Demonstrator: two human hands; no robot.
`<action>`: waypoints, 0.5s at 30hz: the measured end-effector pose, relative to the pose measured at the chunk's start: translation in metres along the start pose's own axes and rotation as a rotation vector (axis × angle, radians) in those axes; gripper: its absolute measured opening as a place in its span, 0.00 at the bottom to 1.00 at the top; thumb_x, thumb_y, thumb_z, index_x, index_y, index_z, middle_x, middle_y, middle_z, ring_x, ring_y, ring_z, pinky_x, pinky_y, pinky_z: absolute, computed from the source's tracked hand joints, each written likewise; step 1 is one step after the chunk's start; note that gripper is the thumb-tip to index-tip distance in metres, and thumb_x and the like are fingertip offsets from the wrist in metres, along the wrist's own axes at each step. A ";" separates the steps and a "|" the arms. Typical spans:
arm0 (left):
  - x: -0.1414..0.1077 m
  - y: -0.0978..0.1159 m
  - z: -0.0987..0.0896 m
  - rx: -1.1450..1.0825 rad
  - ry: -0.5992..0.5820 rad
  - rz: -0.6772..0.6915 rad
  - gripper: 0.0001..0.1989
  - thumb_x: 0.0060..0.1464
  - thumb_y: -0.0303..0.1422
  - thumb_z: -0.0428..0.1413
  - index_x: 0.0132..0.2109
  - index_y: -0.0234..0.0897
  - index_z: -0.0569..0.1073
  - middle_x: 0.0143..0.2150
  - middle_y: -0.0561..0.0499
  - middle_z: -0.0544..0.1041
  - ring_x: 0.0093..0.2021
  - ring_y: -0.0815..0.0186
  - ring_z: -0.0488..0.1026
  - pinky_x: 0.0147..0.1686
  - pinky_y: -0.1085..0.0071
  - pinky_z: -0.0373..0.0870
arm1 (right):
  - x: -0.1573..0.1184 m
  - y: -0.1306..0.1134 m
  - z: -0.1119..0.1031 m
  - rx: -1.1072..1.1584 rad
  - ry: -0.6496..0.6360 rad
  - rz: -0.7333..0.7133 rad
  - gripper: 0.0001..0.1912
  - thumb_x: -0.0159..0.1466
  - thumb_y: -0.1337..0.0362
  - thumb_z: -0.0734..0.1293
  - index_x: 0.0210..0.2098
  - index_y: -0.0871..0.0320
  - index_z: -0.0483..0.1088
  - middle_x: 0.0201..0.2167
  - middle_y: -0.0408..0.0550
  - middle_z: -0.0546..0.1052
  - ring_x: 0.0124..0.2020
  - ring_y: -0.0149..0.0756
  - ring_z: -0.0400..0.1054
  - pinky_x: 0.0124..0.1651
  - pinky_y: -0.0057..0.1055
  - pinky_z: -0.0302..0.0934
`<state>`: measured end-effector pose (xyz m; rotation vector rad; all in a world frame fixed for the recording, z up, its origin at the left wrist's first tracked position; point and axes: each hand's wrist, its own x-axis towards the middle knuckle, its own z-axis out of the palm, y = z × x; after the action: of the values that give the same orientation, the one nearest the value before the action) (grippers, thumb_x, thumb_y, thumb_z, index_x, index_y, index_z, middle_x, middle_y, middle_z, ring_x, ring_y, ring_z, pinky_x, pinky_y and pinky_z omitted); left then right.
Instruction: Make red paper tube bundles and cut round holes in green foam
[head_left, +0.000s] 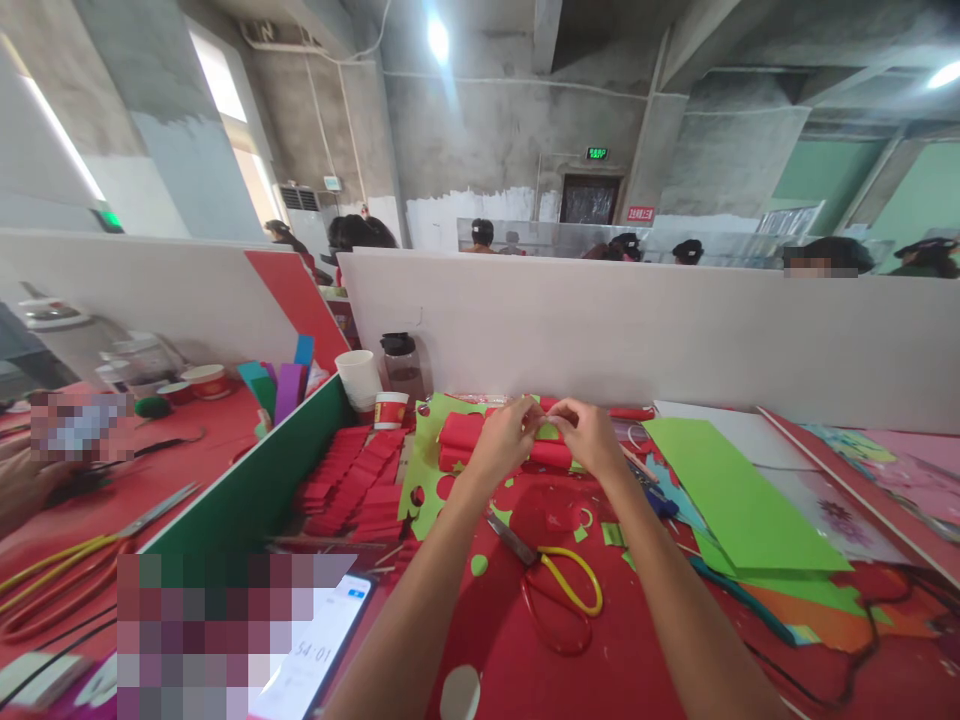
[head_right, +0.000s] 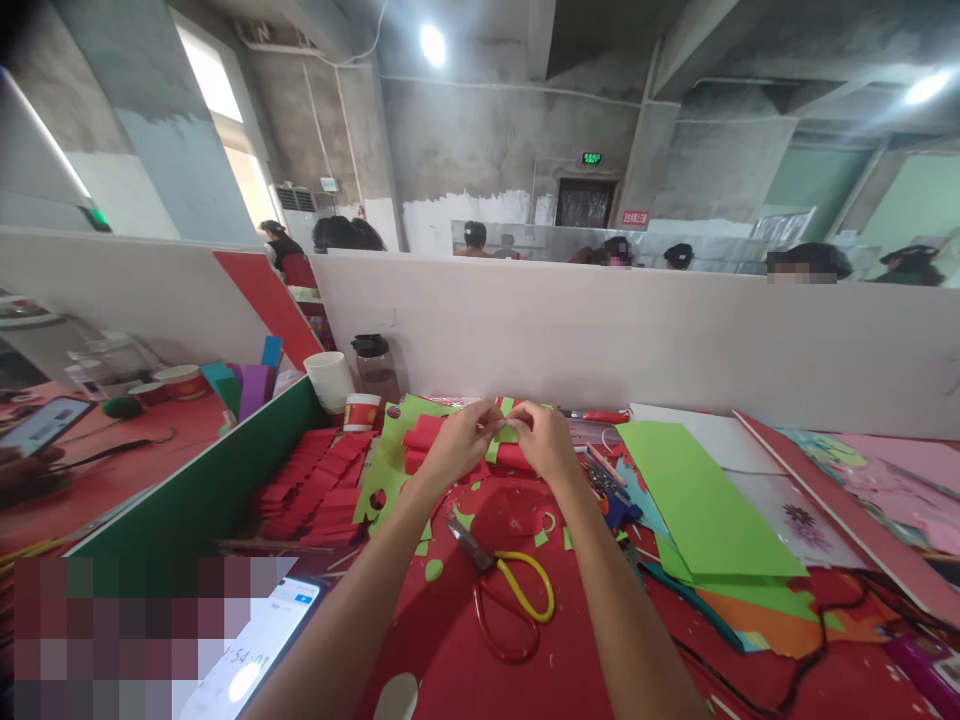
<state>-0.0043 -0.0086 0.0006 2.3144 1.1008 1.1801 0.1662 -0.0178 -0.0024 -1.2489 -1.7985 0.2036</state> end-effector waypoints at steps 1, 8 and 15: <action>0.000 0.001 0.000 -0.012 -0.001 -0.004 0.06 0.60 0.32 0.51 0.37 0.39 0.72 0.36 0.49 0.79 0.35 0.64 0.73 0.32 0.72 0.64 | 0.000 0.000 -0.001 0.014 -0.002 0.016 0.05 0.61 0.63 0.67 0.31 0.56 0.74 0.29 0.49 0.81 0.32 0.42 0.75 0.36 0.33 0.63; 0.002 0.004 -0.003 -0.063 0.002 -0.049 0.07 0.59 0.34 0.54 0.34 0.38 0.72 0.31 0.52 0.78 0.31 0.67 0.71 0.31 0.73 0.62 | 0.001 -0.001 -0.008 0.249 -0.096 0.058 0.09 0.61 0.58 0.68 0.33 0.58 0.75 0.31 0.49 0.81 0.34 0.41 0.74 0.39 0.34 0.65; 0.003 0.007 0.001 -0.268 0.013 0.003 0.08 0.60 0.35 0.54 0.43 0.37 0.73 0.35 0.50 0.78 0.34 0.67 0.72 0.35 0.73 0.66 | 0.002 -0.004 -0.008 0.502 0.020 0.195 0.13 0.56 0.54 0.71 0.34 0.58 0.74 0.24 0.43 0.75 0.27 0.33 0.67 0.32 0.29 0.61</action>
<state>0.0013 -0.0109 0.0058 2.1071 0.8834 1.2602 0.1693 -0.0208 0.0064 -1.0503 -1.4805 0.7036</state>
